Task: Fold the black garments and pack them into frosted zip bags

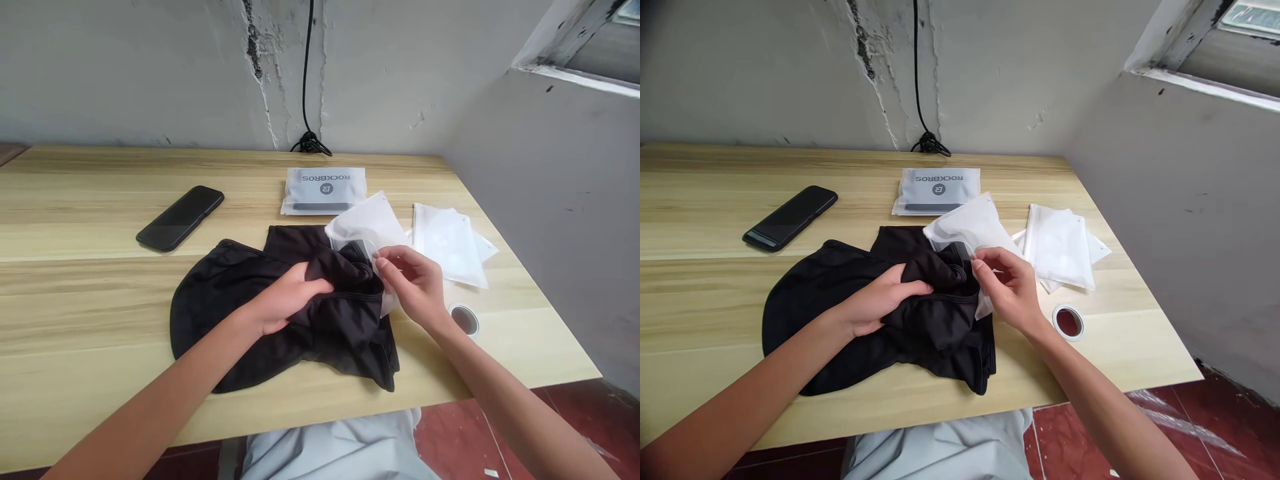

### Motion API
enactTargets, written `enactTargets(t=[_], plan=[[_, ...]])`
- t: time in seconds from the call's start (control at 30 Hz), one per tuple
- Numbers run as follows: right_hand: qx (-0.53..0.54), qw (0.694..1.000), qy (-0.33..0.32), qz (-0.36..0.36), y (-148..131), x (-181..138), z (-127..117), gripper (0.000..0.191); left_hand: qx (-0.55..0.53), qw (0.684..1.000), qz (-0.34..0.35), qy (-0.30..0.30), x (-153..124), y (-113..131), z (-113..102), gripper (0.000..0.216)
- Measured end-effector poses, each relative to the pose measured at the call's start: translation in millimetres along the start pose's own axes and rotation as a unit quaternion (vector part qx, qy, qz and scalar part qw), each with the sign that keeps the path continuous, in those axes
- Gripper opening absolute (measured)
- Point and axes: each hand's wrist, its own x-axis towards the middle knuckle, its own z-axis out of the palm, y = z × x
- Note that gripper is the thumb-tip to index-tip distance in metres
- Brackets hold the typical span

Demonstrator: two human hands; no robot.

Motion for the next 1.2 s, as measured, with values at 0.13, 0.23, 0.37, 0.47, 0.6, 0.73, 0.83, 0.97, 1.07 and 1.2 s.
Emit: enactTargets(t=[0.13, 0.23, 0.37, 0.47, 0.6, 0.73, 0.83, 0.97, 1.07, 1.2], plan=[[-0.050, 0.995, -0.022, -0.085, -3, -7, 2, 0.010, 0.006, 0.998, -0.016, 0.055, -1, 1, 7, 0.032], [-0.078, 0.987, -0.056, -0.126, -1, -9, 4, 0.007, -0.024, 0.998, 0.007, 0.055, -1, -2, 11, 0.035], [-0.104, 0.982, -0.099, -0.123, -1, -12, 7, 0.008, -0.029, 0.995, 0.097, -0.024, -1, -7, 18, 0.039], [-0.099, 0.979, -0.118, -0.133, -7, -16, 10, 0.008, -0.013, 0.988, 0.152, -0.010, 3, -14, 23, 0.037], [-0.083, 0.971, -0.133, -0.178, -21, -24, 17, 0.010, -0.002, 0.975, 0.204, 0.085, 13, -23, 27, 0.031], [-0.085, 0.966, -0.154, -0.191, -24, -31, 26, 0.012, 0.008, 0.952, 0.278, 0.130, 17, -23, 28, 0.011], [-0.089, 0.969, -0.161, -0.164, -19, -35, 31, 0.011, -0.044, 0.936, 0.318, 0.141, 15, -20, 30, 0.010], [-0.073, 0.964, -0.174, -0.185, -21, -29, 20, 0.014, -0.171, 0.934, 0.291, 0.118, 12, -16, 33, 0.025], [-0.051, 0.977, -0.005, -0.206, -26, -6, -5, 0.017, -0.221, 0.934, 0.266, 0.085, 11, -13, 30, 0.035], [0.010, 0.998, -0.057, -0.016, -23, 30, -32, 0.054, -0.264, 0.939, 0.217, 0.048, 6, -6, 23, 0.043]])
